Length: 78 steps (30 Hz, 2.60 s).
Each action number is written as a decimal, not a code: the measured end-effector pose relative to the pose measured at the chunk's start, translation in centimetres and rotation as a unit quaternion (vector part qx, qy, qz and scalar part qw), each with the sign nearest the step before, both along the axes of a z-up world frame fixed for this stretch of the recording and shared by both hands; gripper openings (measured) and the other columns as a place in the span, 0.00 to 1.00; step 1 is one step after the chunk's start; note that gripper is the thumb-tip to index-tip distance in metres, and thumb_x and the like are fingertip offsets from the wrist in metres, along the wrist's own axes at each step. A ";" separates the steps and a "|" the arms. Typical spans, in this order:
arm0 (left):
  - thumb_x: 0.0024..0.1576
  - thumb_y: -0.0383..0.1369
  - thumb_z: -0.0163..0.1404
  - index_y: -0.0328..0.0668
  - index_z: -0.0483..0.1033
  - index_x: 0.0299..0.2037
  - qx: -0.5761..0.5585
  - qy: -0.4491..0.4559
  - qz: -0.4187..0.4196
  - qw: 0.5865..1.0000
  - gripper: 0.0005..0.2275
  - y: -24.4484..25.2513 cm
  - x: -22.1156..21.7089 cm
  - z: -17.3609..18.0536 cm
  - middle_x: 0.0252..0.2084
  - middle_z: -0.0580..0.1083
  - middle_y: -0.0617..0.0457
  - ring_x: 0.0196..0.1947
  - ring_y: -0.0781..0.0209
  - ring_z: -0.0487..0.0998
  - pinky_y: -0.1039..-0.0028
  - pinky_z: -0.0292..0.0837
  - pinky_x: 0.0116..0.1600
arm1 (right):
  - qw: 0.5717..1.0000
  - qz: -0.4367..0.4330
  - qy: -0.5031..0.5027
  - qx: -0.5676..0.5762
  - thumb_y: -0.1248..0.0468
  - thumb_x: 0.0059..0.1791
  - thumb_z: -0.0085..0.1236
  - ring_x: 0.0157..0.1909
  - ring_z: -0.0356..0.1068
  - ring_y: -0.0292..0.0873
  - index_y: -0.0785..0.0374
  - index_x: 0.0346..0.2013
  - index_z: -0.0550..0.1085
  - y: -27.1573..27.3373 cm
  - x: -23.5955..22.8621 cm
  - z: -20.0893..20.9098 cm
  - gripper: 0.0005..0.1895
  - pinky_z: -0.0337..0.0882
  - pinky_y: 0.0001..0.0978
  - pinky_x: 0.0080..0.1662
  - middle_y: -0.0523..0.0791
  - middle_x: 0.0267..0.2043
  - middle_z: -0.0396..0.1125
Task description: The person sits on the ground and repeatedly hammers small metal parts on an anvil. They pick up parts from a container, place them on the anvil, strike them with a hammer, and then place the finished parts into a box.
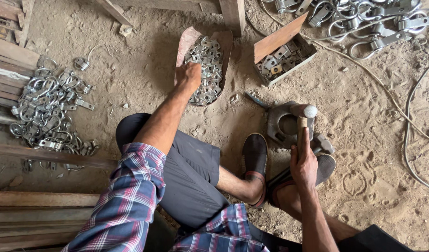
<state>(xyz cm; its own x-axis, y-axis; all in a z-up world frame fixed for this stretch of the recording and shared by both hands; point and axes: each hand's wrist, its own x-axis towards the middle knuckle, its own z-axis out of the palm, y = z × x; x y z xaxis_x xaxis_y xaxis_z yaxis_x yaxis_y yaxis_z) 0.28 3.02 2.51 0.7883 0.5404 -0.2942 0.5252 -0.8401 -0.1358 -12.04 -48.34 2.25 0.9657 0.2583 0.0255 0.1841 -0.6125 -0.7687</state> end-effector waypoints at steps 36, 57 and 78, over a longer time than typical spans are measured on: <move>0.50 0.26 0.63 0.45 0.77 0.37 -0.170 -0.105 -0.051 0.979 0.09 -2.5 0.1 1.9 0.37 0.77 0.56 0.35 0.64 0.76 0.70 0.71 0.36 | 1.000 -0.008 0.007 0.006 0.60 0.57 0.48 0.40 0.78 0.61 0.58 0.78 0.47 0.2 0.0 0.6 0.37 0.80 0.52 0.39 0.62 0.47 0.74; 0.66 0.23 0.38 0.46 0.67 0.52 -0.791 -0.145 0.074 0.590 0.09 -11.3 1.5 11.4 0.47 0.71 0.52 0.47 0.57 0.79 0.62 0.79 0.52 | 0.999 -0.015 0.029 0.019 0.60 0.56 0.49 0.42 0.77 0.63 0.55 0.78 0.48 0.3 0.1 1.8 0.37 0.79 0.54 0.42 0.62 0.49 0.73; 0.68 0.26 0.42 0.48 0.74 0.53 -0.610 -0.166 -0.003 0.775 0.09 -10.9 1.3 8.7 0.42 0.69 0.58 0.38 0.69 0.77 0.79 0.72 0.36 | 0.999 -0.020 0.038 0.012 0.59 0.56 0.49 0.41 0.77 0.64 0.54 0.78 0.48 0.3 0.2 1.4 0.37 0.79 0.54 0.40 0.62 0.49 0.73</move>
<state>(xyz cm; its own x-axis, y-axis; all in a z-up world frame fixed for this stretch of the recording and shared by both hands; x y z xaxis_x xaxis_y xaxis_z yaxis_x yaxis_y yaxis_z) 1.54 -7.88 11.24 0.9315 0.0154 -0.3635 0.3563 -0.2405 0.9029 -11.81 -48.03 3.65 0.9746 0.2199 -0.0432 0.0998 -0.5988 -0.7947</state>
